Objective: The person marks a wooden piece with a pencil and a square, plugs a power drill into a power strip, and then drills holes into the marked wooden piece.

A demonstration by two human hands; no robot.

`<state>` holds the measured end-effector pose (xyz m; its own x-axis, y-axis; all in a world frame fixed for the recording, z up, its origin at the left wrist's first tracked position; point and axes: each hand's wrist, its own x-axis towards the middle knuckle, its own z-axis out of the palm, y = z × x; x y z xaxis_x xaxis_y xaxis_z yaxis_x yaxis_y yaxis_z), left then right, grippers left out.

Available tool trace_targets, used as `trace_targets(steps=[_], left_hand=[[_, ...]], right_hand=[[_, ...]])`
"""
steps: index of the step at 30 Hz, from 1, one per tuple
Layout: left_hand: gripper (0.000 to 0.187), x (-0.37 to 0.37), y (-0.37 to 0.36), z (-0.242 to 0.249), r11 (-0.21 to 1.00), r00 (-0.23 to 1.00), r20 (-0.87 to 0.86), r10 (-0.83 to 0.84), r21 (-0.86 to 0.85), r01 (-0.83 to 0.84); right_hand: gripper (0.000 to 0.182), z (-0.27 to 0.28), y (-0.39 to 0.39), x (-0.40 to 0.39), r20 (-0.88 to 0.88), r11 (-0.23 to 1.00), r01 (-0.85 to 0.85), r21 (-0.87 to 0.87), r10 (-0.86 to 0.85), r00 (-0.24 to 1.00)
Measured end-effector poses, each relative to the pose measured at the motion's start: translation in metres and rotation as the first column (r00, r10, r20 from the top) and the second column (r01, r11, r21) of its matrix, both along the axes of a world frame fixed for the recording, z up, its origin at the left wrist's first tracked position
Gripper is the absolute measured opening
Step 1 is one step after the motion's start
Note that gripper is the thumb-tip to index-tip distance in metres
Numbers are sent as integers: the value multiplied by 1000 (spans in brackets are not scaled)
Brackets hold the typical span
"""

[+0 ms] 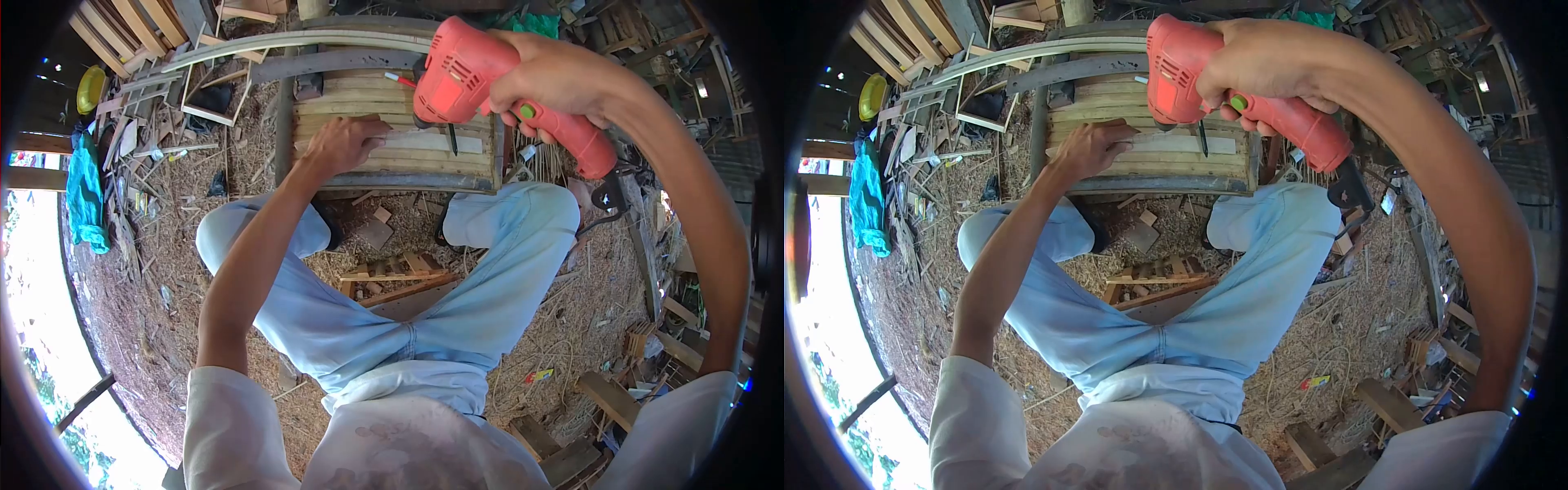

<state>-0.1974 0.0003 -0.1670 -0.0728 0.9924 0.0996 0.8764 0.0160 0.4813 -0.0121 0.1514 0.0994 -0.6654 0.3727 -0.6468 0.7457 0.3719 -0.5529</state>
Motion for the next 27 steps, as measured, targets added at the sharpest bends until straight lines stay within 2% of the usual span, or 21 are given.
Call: trace_targets(steps=[1, 5, 7, 11, 13, 14, 15, 17, 20, 24, 26, 27], left_hand=[[27, 1, -1, 2, 998, 1000, 6, -9, 68, 8], [25, -6, 5, -12, 991, 999, 6, -36, 131, 35], [26, -3, 2, -11, 999, 1000, 23, 14, 45, -15], [28, -3, 1, -9, 998, 999, 38, 21, 51, -23], [29, -5, 4, -19, 1000, 998, -52, 23, 2, -23], [29, -6, 3, -25, 1000, 998, -51, 25, 3, -24], [29, -4, 2, -25, 999, 999, -41, 34, 34, -33], [29, -4, 2, -22, 997, 999, -38, 38, 74, -35], [28, 0, 1, -16, 997, 994, -103, 37, 74, -29], [26, 11, 1, 18, 1000, 1000, -5, 28, 10, -28], [24, 12, 2, 18, 1000, 1000, 19, 17, -15, -17], [22, 11, 3, 14, 995, 998, -48, -30, 93, 34]], right_hand=[[47, 0, 0, 1, 6, 1000, 5, -3, -5, 1000], [53, 5, -5, 5, -26, 999, 46, -8, -46, 999], [54, 8, -4, 8, -46, 999, 31, -39, -33, 998], [56, 11, -6, 14, -93, 996, 45, -73, -51, 994], [59, 23, -9, 15, -68, 991, 104, -86, -110, 992], [61, 28, -10, 16, -41, 981, 165, -98, -170, 985], [61, 32, -10, 17, -40, 982, 163, -96, -168, 985], [49, 39, -10, 21, -148, 990, 126, -69, -136, 980], [47, 43, -9, 25, -142, 992, 124, 2, -122, 982], [49, 40, -14, 29, -126, 990, 137, 32, -132, 983], [56, 37, -15, 30, -125, 989, 147, 22, -143, 982], [56, 35, -15, 30, -126, 989, 146, 24, -142, 982]])
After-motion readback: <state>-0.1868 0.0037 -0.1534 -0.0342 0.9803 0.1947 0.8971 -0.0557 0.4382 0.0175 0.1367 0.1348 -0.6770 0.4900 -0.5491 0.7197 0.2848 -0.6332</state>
